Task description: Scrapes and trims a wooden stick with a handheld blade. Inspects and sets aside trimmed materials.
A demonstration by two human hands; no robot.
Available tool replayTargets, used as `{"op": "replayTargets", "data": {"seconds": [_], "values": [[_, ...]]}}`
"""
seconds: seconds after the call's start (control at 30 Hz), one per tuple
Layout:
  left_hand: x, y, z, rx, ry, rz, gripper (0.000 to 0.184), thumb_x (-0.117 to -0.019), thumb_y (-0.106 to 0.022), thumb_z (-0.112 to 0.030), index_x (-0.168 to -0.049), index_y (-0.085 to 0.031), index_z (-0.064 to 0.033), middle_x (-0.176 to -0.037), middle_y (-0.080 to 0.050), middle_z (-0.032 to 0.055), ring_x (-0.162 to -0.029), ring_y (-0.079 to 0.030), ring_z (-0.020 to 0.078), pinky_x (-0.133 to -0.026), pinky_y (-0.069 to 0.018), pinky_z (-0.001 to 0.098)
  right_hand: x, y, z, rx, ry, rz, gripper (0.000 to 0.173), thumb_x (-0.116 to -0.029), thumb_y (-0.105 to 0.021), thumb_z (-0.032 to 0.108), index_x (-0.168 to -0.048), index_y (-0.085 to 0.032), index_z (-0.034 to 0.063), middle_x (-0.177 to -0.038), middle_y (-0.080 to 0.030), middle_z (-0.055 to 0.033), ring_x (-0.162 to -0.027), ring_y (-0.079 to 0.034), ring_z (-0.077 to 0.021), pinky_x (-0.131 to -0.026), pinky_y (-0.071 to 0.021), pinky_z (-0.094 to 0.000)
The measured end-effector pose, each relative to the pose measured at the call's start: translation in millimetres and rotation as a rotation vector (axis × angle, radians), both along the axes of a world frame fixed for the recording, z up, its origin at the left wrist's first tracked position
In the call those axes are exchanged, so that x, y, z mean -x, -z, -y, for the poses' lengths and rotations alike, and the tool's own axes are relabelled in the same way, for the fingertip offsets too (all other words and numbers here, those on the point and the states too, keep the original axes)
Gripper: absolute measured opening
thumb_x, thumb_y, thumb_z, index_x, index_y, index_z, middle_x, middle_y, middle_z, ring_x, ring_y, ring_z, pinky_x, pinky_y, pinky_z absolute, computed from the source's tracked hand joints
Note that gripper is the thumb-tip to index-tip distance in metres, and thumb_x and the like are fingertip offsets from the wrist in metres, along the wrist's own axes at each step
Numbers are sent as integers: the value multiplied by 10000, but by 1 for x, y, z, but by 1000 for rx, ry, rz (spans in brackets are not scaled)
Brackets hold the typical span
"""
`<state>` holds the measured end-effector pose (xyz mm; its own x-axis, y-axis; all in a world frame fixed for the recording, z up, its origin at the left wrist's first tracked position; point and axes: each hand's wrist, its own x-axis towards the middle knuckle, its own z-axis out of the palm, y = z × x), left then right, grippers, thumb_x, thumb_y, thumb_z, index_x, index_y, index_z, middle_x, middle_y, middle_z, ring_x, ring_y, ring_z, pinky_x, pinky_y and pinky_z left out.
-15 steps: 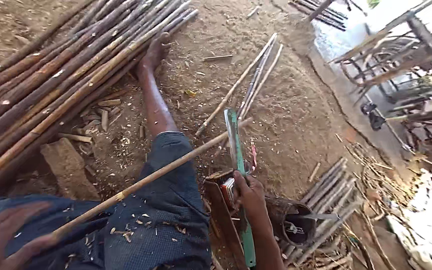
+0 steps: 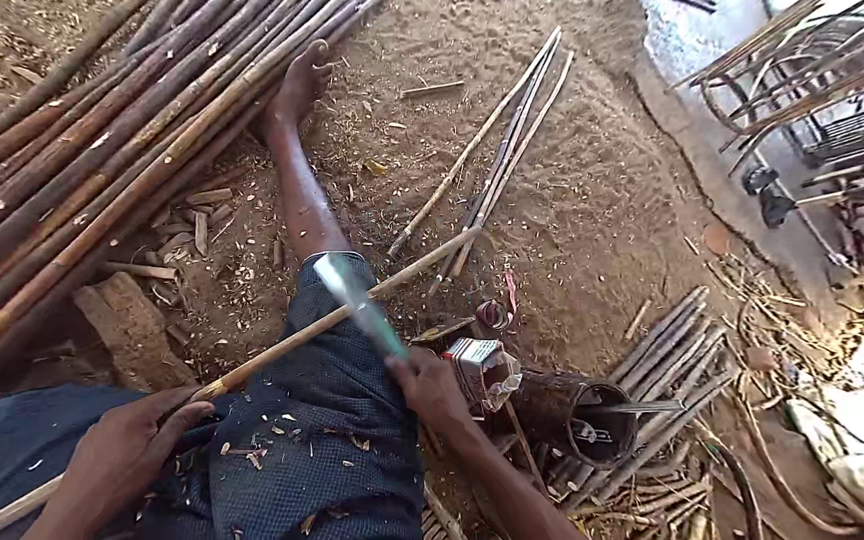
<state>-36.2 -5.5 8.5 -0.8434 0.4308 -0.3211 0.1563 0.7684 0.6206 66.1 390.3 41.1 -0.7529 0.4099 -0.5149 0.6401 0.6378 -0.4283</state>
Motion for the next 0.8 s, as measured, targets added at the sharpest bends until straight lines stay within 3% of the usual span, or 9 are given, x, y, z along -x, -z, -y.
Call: {"op": "replayTargets", "data": {"seconds": [0.07,0.2,0.27,0.33,0.47,0.53,0.6,0.73,0.8], "values": [[1,0,0,4,19,2,564,-967,-430,-657,-1133,-754,-227,-870,-725,-26,-737,-694,177,-662,-561,537,-2,1,5,-31,-122,39,498,-1007,-535,596,-1001,-698,125,-774,-662,-111,-740,-678,-310,-669,-551,-566],[-4,1,-8,8,6,-110,601,-949,-439,-704,-1145,-760,-236,-916,-736,-12,-758,-706,198,-659,-563,544,-4,7,-28,39,321,-130,634,-1005,-422,705,-1011,-624,104,-625,-545,-97,-472,-525,-245,-445,-477,-443],[-8,-1,-11,4,-19,-185,586,-945,-490,-669,-1170,-759,-200,-953,-736,35,-785,-713,247,-665,-553,581,0,-6,-9,16,64,-16,531,-1022,-502,599,-997,-678,99,-722,-624,-106,-637,-631,-285,-591,-536,-535],[-13,-3,-10,5,-14,-226,593,-943,-494,-668,-1180,-759,-194,-959,-734,46,-790,-712,264,-657,-549,577,-6,-10,0,19,-76,86,506,-983,-539,647,-941,-675,162,-739,-628,-69,-692,-644,-264,-629,-533,-540],[-19,1,-16,10,-32,-280,591,-949,-485,-668,-1184,-763,-202,-952,-726,60,-775,-708,279,-627,-538,573,-8,0,-29,37,329,-122,657,-982,-427,739,-1027,-625,114,-614,-534,-105,-461,-510,-251,-436,-457,-441],[-20,1,-17,25,-56,-308,582,-949,-490,-657,-1187,-767,-204,-936,-718,65,-743,-697,283,-594,-524,570,1,-8,-5,41,102,-27,553,-1023,-494,608,-1024,-674,86,-718,-614,-121,-619,-615,-290,-573,-526,-525],[-22,-1,-17,34,-53,-306,582,-956,-480,-659,-1208,-760,-215,-942,-714,64,-742,-691,282,-595,-522,572,-2,-13,14,33,-110,116,496,-1001,-530,616,-998,-689,146,-802,-654,-92,-761,-666,-287,-683,-545,-557],[-30,5,-22,17,-68,-374,581,-991,-450,-621,-1268,-741,-201,-968,-709,109,-757,-689,309,-596,-519,554,-5,-5,-25,-14,283,-104,625,-995,-450,704,-1018,-630,106,-649,-552,-122,-501,-539,-276,-456,-468,-468],[-32,7,-21,20,-71,-417,560,-1018,-423,-590,-1287,-732,-207,-962,-699,99,-760,-677,293,-604,-514,521,1,-13,-6,18,164,-26,568,-1023,-484,620,-1027,-659,80,-719,-612,-142,-607,-614,-306,-557,-527,-531]]}}
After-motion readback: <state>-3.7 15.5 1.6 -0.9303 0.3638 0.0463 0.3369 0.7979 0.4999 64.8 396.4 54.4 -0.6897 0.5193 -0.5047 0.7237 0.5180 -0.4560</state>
